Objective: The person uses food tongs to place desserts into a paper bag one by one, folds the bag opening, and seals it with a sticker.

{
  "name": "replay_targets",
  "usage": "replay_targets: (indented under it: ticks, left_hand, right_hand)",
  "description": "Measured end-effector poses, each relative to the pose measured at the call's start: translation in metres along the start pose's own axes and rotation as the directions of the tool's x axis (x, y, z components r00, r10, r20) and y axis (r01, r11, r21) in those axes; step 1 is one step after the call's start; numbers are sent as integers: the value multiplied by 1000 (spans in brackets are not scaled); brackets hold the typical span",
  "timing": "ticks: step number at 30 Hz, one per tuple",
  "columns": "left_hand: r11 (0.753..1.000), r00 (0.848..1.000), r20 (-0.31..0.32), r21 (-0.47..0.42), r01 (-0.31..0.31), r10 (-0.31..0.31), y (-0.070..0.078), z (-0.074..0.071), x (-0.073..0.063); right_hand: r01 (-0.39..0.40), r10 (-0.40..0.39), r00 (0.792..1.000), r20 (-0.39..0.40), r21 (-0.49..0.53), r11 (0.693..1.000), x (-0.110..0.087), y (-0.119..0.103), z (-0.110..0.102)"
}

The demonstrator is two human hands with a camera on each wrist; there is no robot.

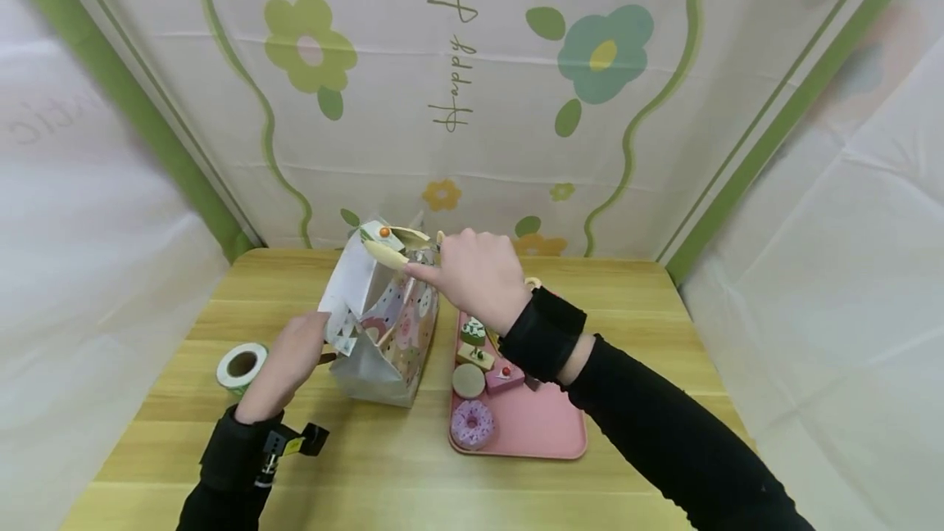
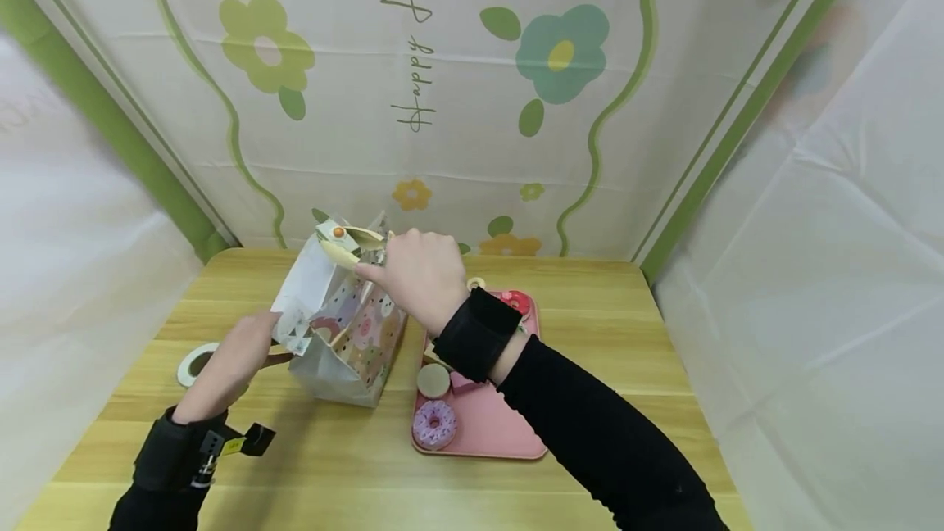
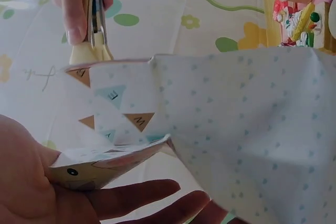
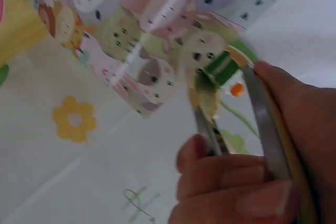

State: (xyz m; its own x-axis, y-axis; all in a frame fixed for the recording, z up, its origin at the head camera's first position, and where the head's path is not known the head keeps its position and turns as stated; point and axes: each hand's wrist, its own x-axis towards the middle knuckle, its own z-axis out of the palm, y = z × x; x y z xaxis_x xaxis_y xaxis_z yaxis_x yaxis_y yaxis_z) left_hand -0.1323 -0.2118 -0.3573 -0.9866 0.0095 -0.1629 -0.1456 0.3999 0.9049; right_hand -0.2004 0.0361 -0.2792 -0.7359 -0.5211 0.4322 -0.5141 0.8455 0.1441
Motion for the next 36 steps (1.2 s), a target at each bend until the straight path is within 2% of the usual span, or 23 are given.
replay_targets:
  ticks: [3, 8, 13, 18, 21, 28, 32, 36]
  left_hand:
    - [1000, 1000, -7, -7, 11, -11, 1, -3, -2]
    - [998, 999, -39, 65, 16, -14, 6, -8, -3]
    - [993, 999, -52, 114, 14, -8, 11, -10, -2]
    - [987, 998, -64, 159, 3, 7, 14, -11, -4]
    - [979, 998, -65, 203, -12, 26, 13, -12, -5]
    - [959, 997, -45, 280, -40, 55, 9, -13, -8]
    - [955, 997, -41, 293, -52, 67, 11, -10, -10]
    - [954, 996, -48, 296, -54, 72, 12, -9, -11]
  right_hand:
    - [27, -25, 999, 32, -59, 998, 4, -1, -15]
    - [51, -29, 991, 129, -169, 984, 14, -2, -35]
    - [50, 11, 962, 274, -215, 975, 25, -3, -43]
    - [20, 46, 931, 362, -177, 984, 31, -4, -43]
    - [15, 34, 935, 352, -135, 991, 28, -3, -41]
    - [38, -27, 978, 207, -49, 998, 12, 4, -31]
    - [-36, 29, 981, 191, 30, 999, -2, 10, -25]
    - [-168, 135, 967, 217, 138, 976, -22, 14, -16]
